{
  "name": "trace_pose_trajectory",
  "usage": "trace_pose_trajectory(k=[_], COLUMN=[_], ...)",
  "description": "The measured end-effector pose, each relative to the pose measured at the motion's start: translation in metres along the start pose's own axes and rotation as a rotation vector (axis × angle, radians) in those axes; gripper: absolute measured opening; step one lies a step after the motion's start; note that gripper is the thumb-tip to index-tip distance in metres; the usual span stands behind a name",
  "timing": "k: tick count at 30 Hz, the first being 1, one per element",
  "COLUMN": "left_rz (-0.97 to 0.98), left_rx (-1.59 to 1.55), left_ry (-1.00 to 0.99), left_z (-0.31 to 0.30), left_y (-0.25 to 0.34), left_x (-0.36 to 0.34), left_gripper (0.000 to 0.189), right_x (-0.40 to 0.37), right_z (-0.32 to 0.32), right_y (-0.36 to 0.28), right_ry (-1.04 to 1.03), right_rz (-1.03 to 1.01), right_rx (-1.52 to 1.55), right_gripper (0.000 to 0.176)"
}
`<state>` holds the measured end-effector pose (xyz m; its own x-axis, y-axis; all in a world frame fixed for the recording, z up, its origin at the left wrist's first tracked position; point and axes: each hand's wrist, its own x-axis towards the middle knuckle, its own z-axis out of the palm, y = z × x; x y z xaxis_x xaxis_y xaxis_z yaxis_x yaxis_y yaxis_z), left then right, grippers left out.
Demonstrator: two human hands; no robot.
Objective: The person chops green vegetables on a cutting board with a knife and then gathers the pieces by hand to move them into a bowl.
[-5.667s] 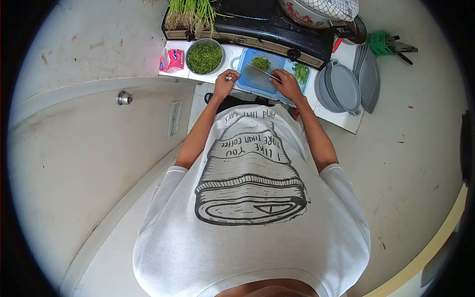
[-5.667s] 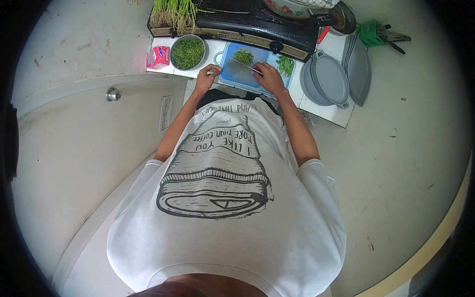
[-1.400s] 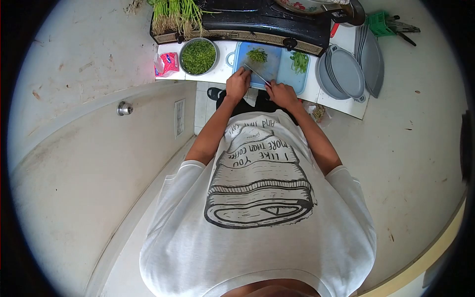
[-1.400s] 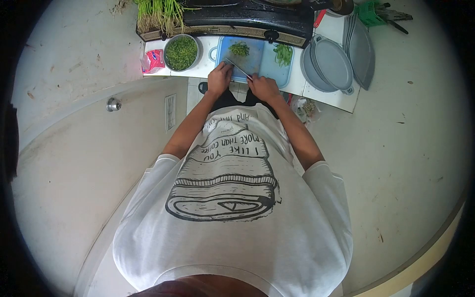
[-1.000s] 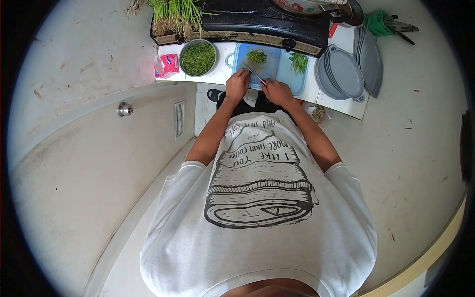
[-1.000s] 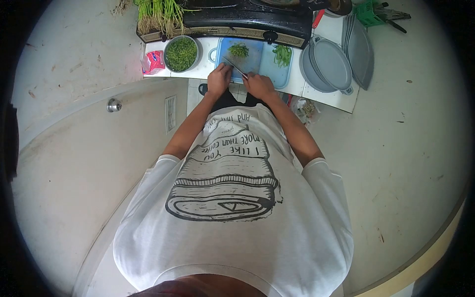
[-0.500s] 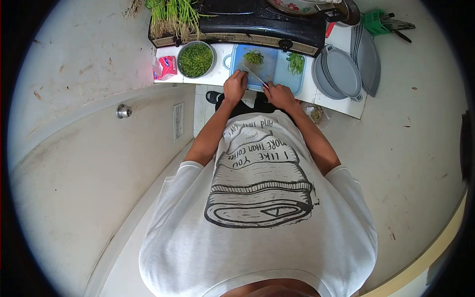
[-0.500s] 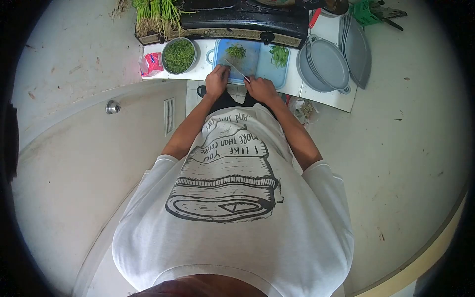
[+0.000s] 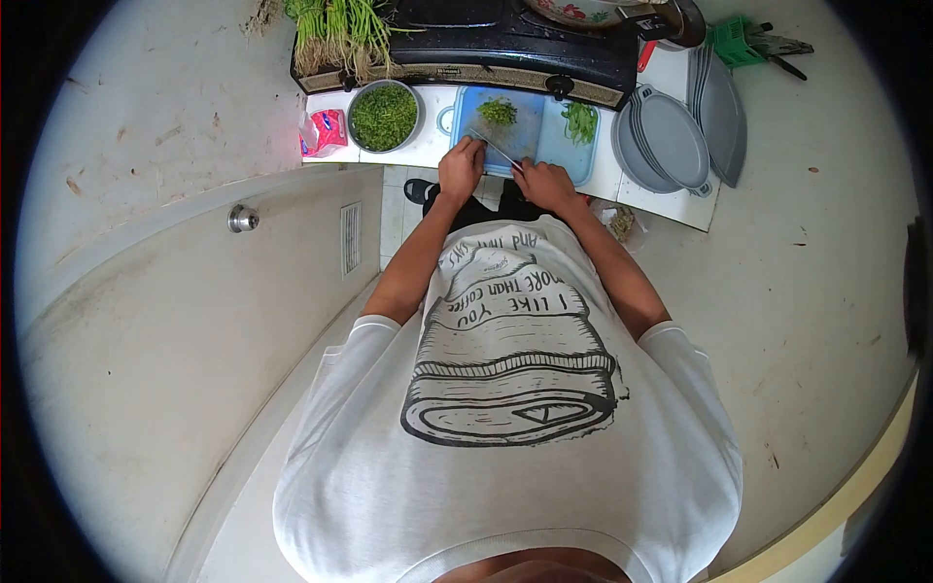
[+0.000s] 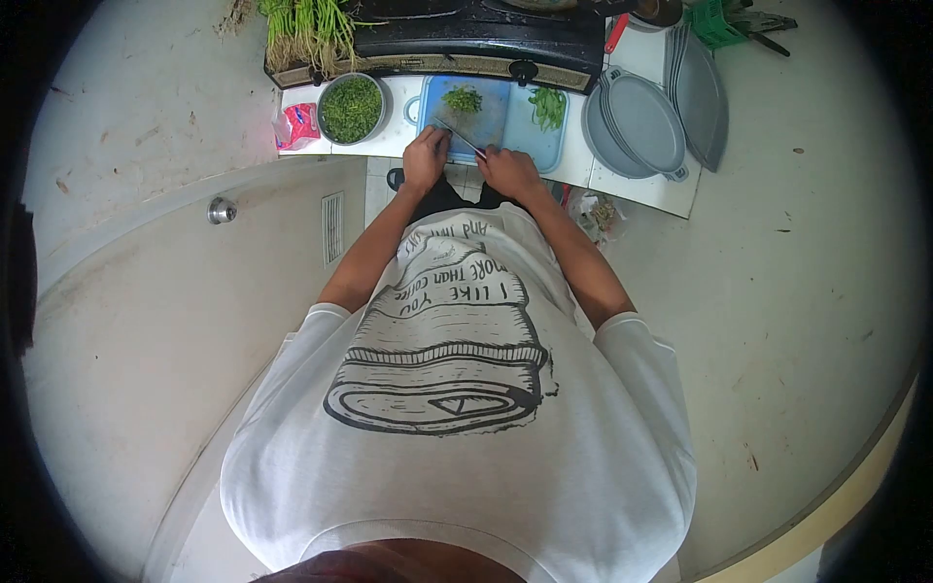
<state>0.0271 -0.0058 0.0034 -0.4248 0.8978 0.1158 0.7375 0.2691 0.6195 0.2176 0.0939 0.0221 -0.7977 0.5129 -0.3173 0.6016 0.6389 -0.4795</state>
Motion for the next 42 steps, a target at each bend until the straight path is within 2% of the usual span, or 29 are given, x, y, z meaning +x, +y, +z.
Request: trace_pose_trajectory(k=[8, 14, 27, 36, 42], left_rz=[-0.020, -0.012, -0.051, -0.044, -0.044], left_rx=[-0.030, -0.041, -0.021, -0.024, -0.015], left_ry=[0.039, 0.031, 0.004, 0.006, 0.016], left_z=[0.000, 0.000, 0.003, 0.003, 0.004], left_y=[0.003, 0.001, -0.001, -0.001, -0.001], left_x=[0.000, -0.001, -0.002, -0.002, -0.002], left_gripper=[0.007, 0.008, 0.010, 0.009, 0.008], right_x=[-0.008, 0.011, -0.005, -0.007, 0.004], right_z=[-0.006, 0.002, -0.011, -0.003, -0.001], right_y=[0.002, 0.001, 0.008, 0.009, 0.006], right_ry=[-0.078, -0.016, -0.013, -0.059, -0.004], right_rz=[0.035, -0.030, 0.011, -0.021, -0.064], right_rx=[-0.040, -0.010, -0.059, -0.062, -0.018], right_gripper=[0.044, 0.042, 0.044, 0.045, 0.046])
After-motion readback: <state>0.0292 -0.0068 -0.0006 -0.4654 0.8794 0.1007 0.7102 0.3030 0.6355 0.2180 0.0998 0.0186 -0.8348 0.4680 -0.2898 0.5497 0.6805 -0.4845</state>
